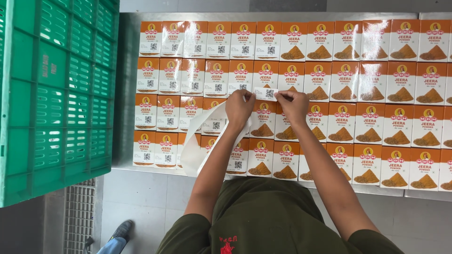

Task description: The person applies small square QR code stickers to boxes of spice powder laid out on a table, peeling stickers one at a time from a roll and pressing them onto the center of each box.

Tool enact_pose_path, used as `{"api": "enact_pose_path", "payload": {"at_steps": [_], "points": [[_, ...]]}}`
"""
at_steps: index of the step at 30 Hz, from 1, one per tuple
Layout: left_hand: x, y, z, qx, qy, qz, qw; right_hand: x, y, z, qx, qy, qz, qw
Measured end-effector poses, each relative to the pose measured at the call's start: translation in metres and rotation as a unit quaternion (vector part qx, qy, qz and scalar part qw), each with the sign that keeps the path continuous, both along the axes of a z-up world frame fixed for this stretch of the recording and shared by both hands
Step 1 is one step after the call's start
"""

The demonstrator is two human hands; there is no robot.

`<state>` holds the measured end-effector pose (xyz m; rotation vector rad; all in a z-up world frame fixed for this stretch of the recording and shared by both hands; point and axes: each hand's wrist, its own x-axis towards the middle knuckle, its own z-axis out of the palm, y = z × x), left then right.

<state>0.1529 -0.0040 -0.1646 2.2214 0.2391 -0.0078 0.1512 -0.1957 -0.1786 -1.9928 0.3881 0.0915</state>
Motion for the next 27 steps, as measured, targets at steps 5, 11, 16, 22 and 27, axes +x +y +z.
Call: {"api": "enact_pose_path", "payload": {"at_steps": [5, 11, 16, 22, 27], "points": [[0.011, -0.002, -0.007, 0.012, 0.027, 0.001, 1.000, 0.011, 0.001, -0.019, -0.037, -0.040, 0.004, 0.999], [0.016, -0.001, -0.020, 0.018, 0.022, 0.002, 1.000, 0.016, 0.005, -0.019, -0.061, -0.044, 0.011, 0.997], [0.020, -0.003, -0.027, 0.023, 0.019, 0.004, 1.000, 0.016, 0.006, -0.020, -0.071, -0.058, 0.017, 0.996], [0.023, -0.007, -0.023, 0.026, 0.017, 0.006, 0.999, 0.017, 0.007, -0.020, -0.080, -0.064, 0.014, 0.995], [0.022, -0.007, -0.025, 0.035, 0.010, 0.012, 0.999, 0.018, 0.009, -0.016, -0.090, -0.058, 0.015, 0.994]]}}
